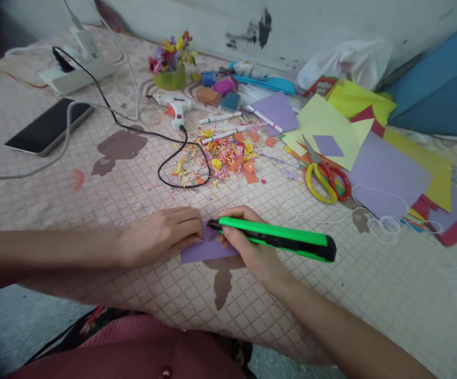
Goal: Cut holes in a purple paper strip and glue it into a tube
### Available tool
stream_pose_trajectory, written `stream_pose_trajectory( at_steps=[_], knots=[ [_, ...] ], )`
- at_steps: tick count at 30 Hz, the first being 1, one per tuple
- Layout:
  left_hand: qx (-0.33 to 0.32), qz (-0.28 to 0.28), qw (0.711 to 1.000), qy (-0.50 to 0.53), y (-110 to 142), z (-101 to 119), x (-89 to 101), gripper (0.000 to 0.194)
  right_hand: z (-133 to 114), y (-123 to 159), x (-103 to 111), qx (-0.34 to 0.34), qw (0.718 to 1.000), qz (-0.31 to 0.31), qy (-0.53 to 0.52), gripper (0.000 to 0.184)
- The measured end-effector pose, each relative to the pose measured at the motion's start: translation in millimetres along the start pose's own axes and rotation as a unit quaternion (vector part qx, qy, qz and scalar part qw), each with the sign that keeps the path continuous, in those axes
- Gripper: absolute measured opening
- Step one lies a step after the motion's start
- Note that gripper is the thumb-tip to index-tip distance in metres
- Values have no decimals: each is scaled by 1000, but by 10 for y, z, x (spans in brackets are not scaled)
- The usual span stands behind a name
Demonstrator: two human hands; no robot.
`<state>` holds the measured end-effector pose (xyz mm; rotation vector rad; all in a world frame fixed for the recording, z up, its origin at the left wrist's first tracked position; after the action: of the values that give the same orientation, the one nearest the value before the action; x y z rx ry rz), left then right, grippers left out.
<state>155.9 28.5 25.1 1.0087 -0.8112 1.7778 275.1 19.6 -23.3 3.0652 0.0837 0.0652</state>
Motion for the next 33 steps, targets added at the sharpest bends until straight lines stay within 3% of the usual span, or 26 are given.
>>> stream_pose_trajectory(
  at_steps=[7,10,15,19,21,22,26,30,33],
  knots=[
    [27,43,993,107,48,-133,140,10,27,-6,17,-10,999,9,-32,12],
    [40,103,992,63,18,-268,405,10,24,-9,9,-13,998,11,-68,11],
    [83,238,964,-88,-101,-706,1086,15,-122,3,67,38,996,34,-67,15],
    [125,226,947,-190,-149,-960,1290,19,-239,-1,173,76,993,62,-63,14],
    [130,190,950,-210,-129,-954,1200,26,-276,-2,239,90,991,83,-51,14],
    [123,200,949,-210,-88,-895,1169,29,-289,1,270,96,990,94,-36,14],
    [33,188,975,-116,23,-481,835,25,-286,32,310,93,989,113,23,15],
    [22,88,996,16,75,-225,429,12,-235,34,125,40,998,33,32,15],
    [44,21,997,59,115,-199,232,11,-219,44,-18,5,995,-27,95,14]
  ],
)
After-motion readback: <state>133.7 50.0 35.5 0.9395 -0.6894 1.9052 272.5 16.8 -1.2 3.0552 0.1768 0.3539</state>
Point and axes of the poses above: each hand's wrist, its own y-axis away from the middle knuckle, its own x-axis out of the back of the hand, z = x × y, the point moved 10 cm from there along -y, towards the middle knuckle, and after that the axes turned 4 degrees about -z, right-handed, at the moved point
